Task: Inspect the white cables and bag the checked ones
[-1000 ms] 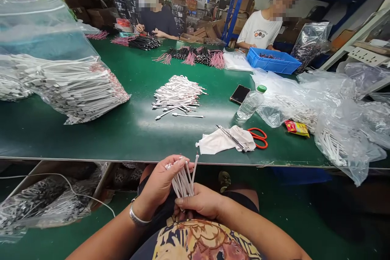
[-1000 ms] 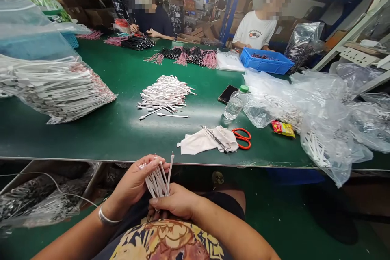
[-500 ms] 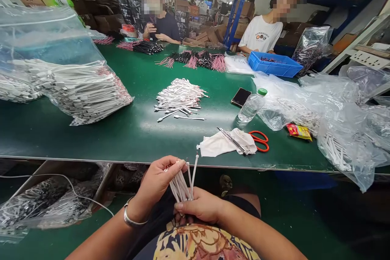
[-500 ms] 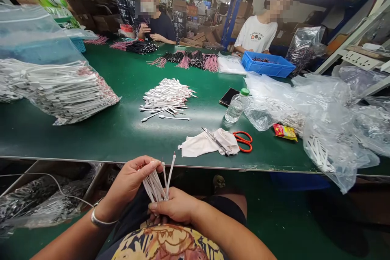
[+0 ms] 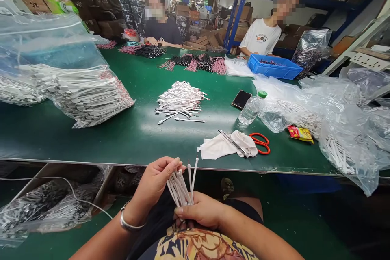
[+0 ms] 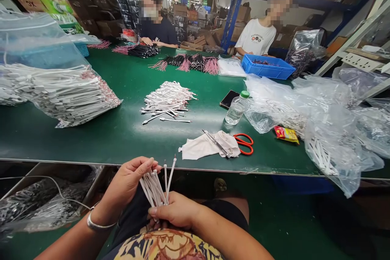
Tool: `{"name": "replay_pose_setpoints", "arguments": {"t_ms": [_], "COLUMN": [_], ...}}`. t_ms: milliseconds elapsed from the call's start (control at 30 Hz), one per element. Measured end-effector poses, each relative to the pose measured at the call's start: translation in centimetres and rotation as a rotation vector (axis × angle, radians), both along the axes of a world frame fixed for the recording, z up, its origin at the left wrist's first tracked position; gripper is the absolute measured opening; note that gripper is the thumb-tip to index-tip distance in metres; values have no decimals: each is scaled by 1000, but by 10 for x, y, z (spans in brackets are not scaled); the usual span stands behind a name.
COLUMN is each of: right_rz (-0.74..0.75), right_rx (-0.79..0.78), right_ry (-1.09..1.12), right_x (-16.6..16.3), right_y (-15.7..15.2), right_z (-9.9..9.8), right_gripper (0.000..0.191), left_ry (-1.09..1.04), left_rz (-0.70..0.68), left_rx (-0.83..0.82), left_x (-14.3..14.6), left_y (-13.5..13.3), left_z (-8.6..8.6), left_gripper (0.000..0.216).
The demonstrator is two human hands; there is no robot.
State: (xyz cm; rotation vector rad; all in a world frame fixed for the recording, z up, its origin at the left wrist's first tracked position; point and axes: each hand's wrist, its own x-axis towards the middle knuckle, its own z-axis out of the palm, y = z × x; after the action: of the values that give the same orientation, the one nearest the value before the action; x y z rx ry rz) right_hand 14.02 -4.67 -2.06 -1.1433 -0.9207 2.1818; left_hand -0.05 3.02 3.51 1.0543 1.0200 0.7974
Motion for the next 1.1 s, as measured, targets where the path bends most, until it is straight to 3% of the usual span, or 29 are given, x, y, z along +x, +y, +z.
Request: {"name": "replay_pose_setpoints", "arguments": {"t_ms": [433, 533, 633, 733, 800, 933, 1100], "right_rz": [31, 13, -45, -95, -113, -116, -113], "right_rx": [47, 36, -18, -79, -115, -168, -200], "right_ry": [1, 12, 37, 103, 149, 203, 230], "right_x": [1, 1, 0, 1, 1, 1, 1], "right_y": [-1, -1, -1, -2, -1, 0, 1], "right_z": [1, 0, -1, -2, -3, -5, -7], "right_gripper": [53, 53, 54, 50, 46, 42, 42], "left_ry": [-29, -49, -48, 19, 113, 297, 241], "left_rz": [89, 215, 429, 564, 511, 201, 44], "left_rx": [-12, 62, 249, 424, 458, 344, 163], "left_x": [0, -1, -4, -12, -20, -30, -19], "left_y": [5, 10, 9, -1, -11, -26, -27], "left_z": [5, 9, 11, 3, -9, -36, -49], "left_gripper": [26, 28, 30, 23, 19, 33, 38]}}
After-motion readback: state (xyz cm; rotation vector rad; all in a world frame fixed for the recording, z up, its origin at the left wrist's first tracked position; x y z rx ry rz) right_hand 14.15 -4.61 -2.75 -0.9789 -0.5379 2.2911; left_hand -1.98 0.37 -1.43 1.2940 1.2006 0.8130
